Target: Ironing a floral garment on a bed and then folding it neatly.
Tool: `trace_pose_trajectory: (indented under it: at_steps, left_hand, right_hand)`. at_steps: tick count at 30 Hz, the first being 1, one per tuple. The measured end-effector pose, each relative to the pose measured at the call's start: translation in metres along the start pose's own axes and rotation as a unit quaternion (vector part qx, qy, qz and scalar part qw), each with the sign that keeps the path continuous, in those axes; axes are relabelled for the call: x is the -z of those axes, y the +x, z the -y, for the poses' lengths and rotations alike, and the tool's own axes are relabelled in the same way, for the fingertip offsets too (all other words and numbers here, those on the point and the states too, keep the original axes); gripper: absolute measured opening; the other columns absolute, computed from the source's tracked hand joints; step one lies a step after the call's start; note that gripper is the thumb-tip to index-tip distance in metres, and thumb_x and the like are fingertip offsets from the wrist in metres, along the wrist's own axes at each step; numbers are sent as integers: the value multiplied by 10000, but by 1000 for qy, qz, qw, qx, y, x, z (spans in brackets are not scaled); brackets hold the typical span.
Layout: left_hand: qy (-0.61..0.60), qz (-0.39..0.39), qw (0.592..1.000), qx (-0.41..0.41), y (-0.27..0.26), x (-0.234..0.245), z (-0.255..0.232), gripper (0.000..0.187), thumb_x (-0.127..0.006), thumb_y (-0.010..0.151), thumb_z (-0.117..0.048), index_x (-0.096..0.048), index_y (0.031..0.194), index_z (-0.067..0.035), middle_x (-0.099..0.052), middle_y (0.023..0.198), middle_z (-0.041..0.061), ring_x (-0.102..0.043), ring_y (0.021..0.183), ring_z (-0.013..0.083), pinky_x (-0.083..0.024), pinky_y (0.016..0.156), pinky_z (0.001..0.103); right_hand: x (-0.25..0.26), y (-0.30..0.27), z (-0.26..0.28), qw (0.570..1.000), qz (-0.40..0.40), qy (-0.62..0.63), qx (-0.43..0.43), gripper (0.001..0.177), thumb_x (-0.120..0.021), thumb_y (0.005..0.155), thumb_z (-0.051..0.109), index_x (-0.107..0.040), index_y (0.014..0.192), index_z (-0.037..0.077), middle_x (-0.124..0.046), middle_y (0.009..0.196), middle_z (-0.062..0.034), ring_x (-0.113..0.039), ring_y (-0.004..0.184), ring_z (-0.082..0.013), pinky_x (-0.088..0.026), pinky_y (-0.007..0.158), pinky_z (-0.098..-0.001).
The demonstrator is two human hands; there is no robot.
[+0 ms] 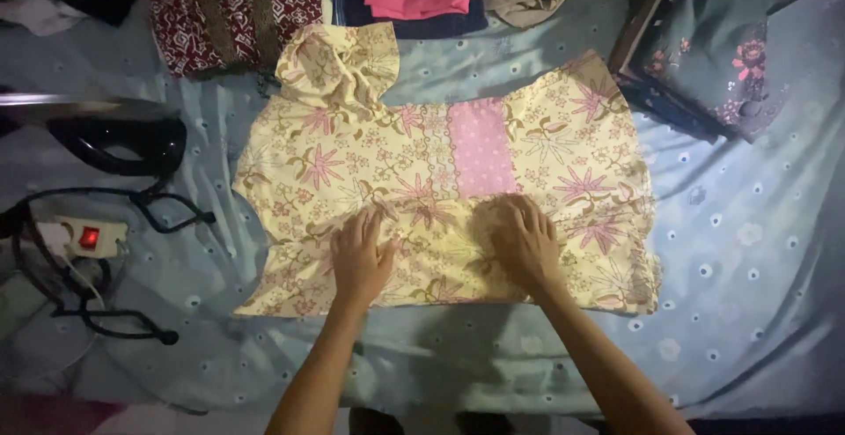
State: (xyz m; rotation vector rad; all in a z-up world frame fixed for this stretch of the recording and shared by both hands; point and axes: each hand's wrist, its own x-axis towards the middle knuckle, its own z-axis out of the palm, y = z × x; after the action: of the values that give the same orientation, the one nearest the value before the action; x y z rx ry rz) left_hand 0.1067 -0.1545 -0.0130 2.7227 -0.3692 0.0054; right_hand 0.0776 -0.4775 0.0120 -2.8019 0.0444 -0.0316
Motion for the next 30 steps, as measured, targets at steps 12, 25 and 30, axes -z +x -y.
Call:
trace_pose_trajectory:
  at_steps: [12, 25, 30]
  left_hand:
    - [-85, 39, 981, -168, 16, 20, -28, 622, -649, 971, -426, -457, 1500, -160, -517, 1463, 169, -494, 1357, 364, -347, 1160, 577]
    - [-74, 199, 946, -244, -37, 26, -5, 633, -724, 886, -492, -610, 1342, -68, -591, 1354, 204, -552, 1215, 418, -394, 1076, 555]
    - [-117, 249, 943, -189, -30, 36, -4, 445, -705, 920, -376, -677, 1285, -124, -630, 1291, 141, -584, 1187, 361, -435, 1034, 503]
  right_hand:
    - [24, 16, -4, 992, -1, 67, -106, 741, -781, 810, 360, -478, 1449, 138, -421, 1512, -173, -369, 1388, -353, -213, 1153, -577]
    - [38, -33, -6, 932, 200, 23, 301, 588, -717, 862, 476, -612, 1337, 146, -582, 1414, -79, -519, 1296, -296, -375, 1068, -488]
    - [42, -34, -11, 929, 195, 54, 310, 307, -663, 909, 303, -698, 1186, 175, -684, 1321, -16, -613, 1272, -236, -463, 1022, -416]
